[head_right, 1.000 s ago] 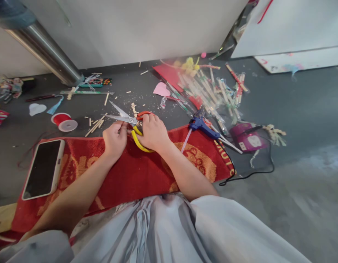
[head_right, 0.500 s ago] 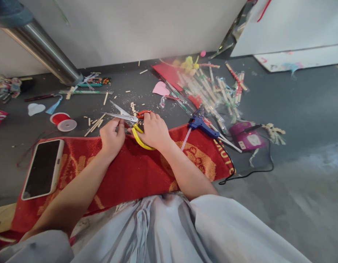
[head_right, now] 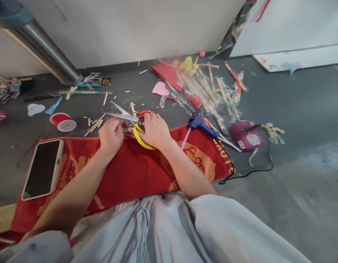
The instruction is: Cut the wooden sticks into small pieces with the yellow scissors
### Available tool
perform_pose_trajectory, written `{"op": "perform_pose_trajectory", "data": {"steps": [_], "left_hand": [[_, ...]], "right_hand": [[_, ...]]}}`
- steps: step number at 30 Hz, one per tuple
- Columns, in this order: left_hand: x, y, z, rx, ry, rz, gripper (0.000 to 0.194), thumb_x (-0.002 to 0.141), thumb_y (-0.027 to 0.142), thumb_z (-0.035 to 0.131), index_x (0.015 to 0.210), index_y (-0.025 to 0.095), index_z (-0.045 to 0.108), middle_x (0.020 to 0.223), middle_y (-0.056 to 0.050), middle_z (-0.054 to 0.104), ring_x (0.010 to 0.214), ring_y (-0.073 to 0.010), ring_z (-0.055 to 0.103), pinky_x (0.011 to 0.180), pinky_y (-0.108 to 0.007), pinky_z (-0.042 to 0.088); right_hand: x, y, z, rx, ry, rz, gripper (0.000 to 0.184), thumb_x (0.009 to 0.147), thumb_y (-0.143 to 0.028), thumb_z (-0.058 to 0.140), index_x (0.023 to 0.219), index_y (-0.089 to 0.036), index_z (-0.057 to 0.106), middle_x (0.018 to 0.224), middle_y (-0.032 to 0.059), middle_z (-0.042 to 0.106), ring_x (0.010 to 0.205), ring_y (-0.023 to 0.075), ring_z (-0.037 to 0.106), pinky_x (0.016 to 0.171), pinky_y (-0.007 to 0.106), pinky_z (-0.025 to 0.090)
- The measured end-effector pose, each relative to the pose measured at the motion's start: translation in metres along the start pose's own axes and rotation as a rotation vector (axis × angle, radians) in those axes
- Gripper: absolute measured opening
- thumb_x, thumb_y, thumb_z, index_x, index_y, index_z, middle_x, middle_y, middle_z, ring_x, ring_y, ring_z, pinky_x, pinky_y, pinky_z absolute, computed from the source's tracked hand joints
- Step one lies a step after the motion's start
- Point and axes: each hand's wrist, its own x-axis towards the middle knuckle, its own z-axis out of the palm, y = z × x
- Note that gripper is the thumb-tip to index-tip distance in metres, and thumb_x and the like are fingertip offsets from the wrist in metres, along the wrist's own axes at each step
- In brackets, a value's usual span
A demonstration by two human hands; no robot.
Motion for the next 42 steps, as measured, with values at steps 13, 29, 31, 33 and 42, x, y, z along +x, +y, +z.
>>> {"op": "perform_pose_trajectory", "data": {"steps": [13, 29, 31, 33, 42], "left_hand": [[0.003, -0.003, 0.000, -0.102, 0.009, -0.003, 0.028, 0.097, 0.030, 0.037, 0.091, 0.020, 0.063, 0.084, -0.008, 0.067, 0.085, -0.0221, 0.063, 0.083, -0.037, 0.048], [-0.020, 0.025, 0.016, -0.417, -0.155, 0.178, 0.074, 0.091, 0.062, 0.044, 0.149, 0.020, 0.023, 0.150, -0.019, 0.038, 0.140, -0.0322, 0.037, 0.114, -0.052, 0.034], [-0.020, 0.026, 0.016, -0.388, -0.204, 0.194, 0.088, 0.086, 0.067, 0.050, 0.151, 0.019, 0.017, 0.155, -0.021, 0.029, 0.145, -0.0354, 0.029, 0.117, -0.055, 0.030], [-0.019, 0.027, 0.017, -0.376, -0.242, 0.176, 0.099, 0.081, 0.071, 0.055, 0.153, 0.019, 0.011, 0.157, -0.022, 0.023, 0.148, -0.0374, 0.023, 0.118, -0.056, 0.028], [-0.022, 0.022, 0.024, -0.383, -0.270, 0.135, 0.110, 0.074, 0.073, 0.061, 0.155, 0.023, 0.004, 0.157, -0.024, 0.018, 0.146, -0.0387, 0.028, 0.112, -0.055, 0.039]], "right_hand": [[0.002, -0.004, -0.004, 0.077, -0.068, 0.071, 0.063, 0.088, -0.063, 0.051, 0.122, -0.010, 0.059, 0.113, 0.0188, 0.069, 0.106, 0.0308, 0.065, 0.091, 0.042, 0.048], [0.003, -0.005, 0.002, 1.045, -0.026, 0.174, 0.052, 0.089, -0.070, 0.037, 0.070, -0.023, 0.049, 0.063, -0.0007, 0.054, 0.059, 0.0139, 0.055, 0.063, 0.031, 0.049], [0.003, -0.008, 0.001, 1.063, -0.061, 0.178, 0.054, 0.088, -0.071, 0.037, 0.065, -0.024, 0.047, 0.061, -0.0006, 0.052, 0.058, 0.0137, 0.054, 0.062, 0.031, 0.049], [0.002, -0.011, -0.001, 1.049, -0.075, 0.165, 0.056, 0.087, -0.073, 0.037, 0.063, -0.024, 0.046, 0.059, -0.0004, 0.052, 0.058, 0.0142, 0.054, 0.062, 0.032, 0.049], [0.002, -0.013, -0.004, 1.068, -0.063, 0.159, 0.055, 0.080, -0.078, 0.043, 0.063, -0.025, 0.046, 0.059, -0.0004, 0.051, 0.057, 0.0154, 0.052, 0.057, 0.032, 0.048]]}}
